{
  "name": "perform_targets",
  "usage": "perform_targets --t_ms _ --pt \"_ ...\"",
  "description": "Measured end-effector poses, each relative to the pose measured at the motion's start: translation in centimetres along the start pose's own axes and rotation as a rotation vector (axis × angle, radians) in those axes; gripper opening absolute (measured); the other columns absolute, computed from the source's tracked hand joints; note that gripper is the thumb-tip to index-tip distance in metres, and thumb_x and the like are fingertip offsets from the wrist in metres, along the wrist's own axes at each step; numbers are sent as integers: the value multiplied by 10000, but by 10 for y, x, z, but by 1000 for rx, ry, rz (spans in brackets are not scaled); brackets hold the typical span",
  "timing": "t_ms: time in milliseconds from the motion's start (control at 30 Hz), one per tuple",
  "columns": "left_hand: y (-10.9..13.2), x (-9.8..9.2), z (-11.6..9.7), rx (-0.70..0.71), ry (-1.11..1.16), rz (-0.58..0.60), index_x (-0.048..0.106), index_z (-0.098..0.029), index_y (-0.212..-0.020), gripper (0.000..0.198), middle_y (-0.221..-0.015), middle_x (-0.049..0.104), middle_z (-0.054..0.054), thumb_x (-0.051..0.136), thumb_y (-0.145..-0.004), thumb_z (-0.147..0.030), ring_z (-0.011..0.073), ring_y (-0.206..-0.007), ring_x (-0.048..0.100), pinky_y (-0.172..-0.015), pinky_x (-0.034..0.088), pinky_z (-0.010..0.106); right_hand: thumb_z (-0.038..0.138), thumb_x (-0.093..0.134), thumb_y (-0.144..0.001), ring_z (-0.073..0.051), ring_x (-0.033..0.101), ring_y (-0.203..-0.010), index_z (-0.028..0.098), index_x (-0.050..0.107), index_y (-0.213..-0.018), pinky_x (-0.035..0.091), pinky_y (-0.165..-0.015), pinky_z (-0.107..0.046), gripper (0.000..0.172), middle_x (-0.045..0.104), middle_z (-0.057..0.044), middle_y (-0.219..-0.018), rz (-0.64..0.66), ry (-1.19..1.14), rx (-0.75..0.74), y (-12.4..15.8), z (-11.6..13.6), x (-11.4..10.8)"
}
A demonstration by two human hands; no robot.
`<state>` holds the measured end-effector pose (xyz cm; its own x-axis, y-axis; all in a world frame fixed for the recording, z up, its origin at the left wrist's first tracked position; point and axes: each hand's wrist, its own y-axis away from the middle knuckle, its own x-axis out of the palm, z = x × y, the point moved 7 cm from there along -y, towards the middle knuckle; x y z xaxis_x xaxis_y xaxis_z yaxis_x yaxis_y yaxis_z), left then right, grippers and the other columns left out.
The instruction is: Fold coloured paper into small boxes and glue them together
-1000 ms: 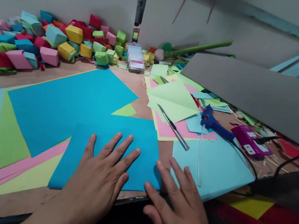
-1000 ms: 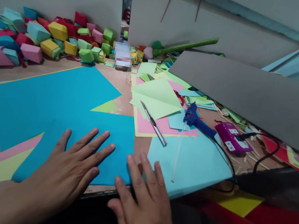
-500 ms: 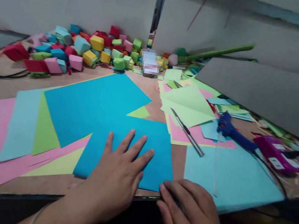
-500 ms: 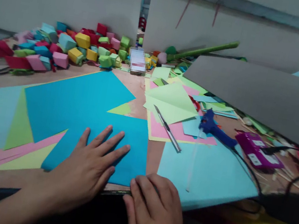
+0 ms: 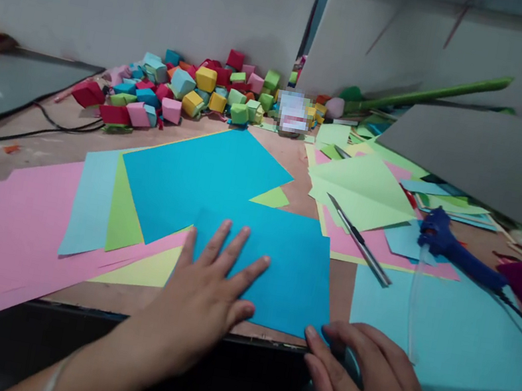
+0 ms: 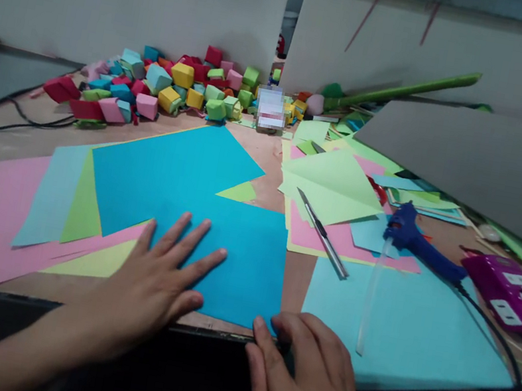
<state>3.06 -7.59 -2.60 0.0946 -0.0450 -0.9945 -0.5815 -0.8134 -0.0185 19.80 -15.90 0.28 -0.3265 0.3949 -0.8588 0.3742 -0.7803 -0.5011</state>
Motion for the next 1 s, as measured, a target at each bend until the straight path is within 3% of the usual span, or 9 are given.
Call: perform_targets --t_ms 200,300,433,567,667,800,933,1000 --pt "44 -7 76 -88 -193 -71 329 -353 -1485 642 -1594 238 145 514 -904 -557 471 -1437 167 -990 259 774 136 595 -870 -306 543 -1014 132 683 -1109 426 -845 -466 254 620 -150 -1101 10 -40 27 0 0 0" --pt "58 -24 93 -128 -255 -155 403 -346 -1449 554 -1607 221 110 514 -926 -489 482 -1432 160 -1016 212 771 135 590 -874 -312 533 -1049 129 686 -1101 426 -849 -457 246 620 -154 -1140 11 -46 24 -2 1 -1" --pt "59 -44 75 -60 -213 -236 446 -292 -1413 479 -1629 135 91 516 -940 -260 433 -1456 127 -1085 235 692 117 582 -878 -299 528 -1068 112 686 -1093 425 -866 -441 239 632 -155 -1163 -1 -59 8 -4 2 -3" --pt "52 -34 40 235 -57 -174 584 -275 -1264 330 -1460 493 104 517 -942 -294 307 -1332 470 -1025 469 509 94 571 -886 -264 545 -1081 107 679 -1102 427 -900 -410 242 659 -134 -1161 4 -92 -35 -5 1 -3" --pt "45 -24 39 272 1 -154 644 -254 -1159 265 -1328 617 101 504 -940 -303 276 -1160 621 -911 553 430 143 568 -912 -239 567 -1030 109 663 -1155 435 -884 -387 263 678 -119 -1111 20 -100 -44 -7 0 -3" --pt "38 -26 42 284 -40 -234 648 -213 -1066 236 -1209 680 104 450 -937 -219 256 -1063 662 -909 533 454 227 564 -935 -235 571 -994 106 643 -1214 440 -876 -383 315 685 -113 -1063 12 -102 -2 -15 0 -3" --pt "36 -34 35 257 -45 -298 620 -192 -940 268 -1090 709 59 363 -958 -117 217 -1125 623 -1090 358 517 204 614 -899 -259 583 -1057 120 683 -1153 435 -918 -403 276 691 -118 -1130 -53 -106 -2 -30 11 -2" --pt "36 -41 24 261 -5 -355 607 -179 -892 267 -978 722 33 360 -971 -113 192 -1061 644 -1115 320 502 151 605 -894 -261 593 -1079 126 678 -1166 433 -931 -404 284 699 -112 -1145 -99 -73 -17 -40 20 -1"
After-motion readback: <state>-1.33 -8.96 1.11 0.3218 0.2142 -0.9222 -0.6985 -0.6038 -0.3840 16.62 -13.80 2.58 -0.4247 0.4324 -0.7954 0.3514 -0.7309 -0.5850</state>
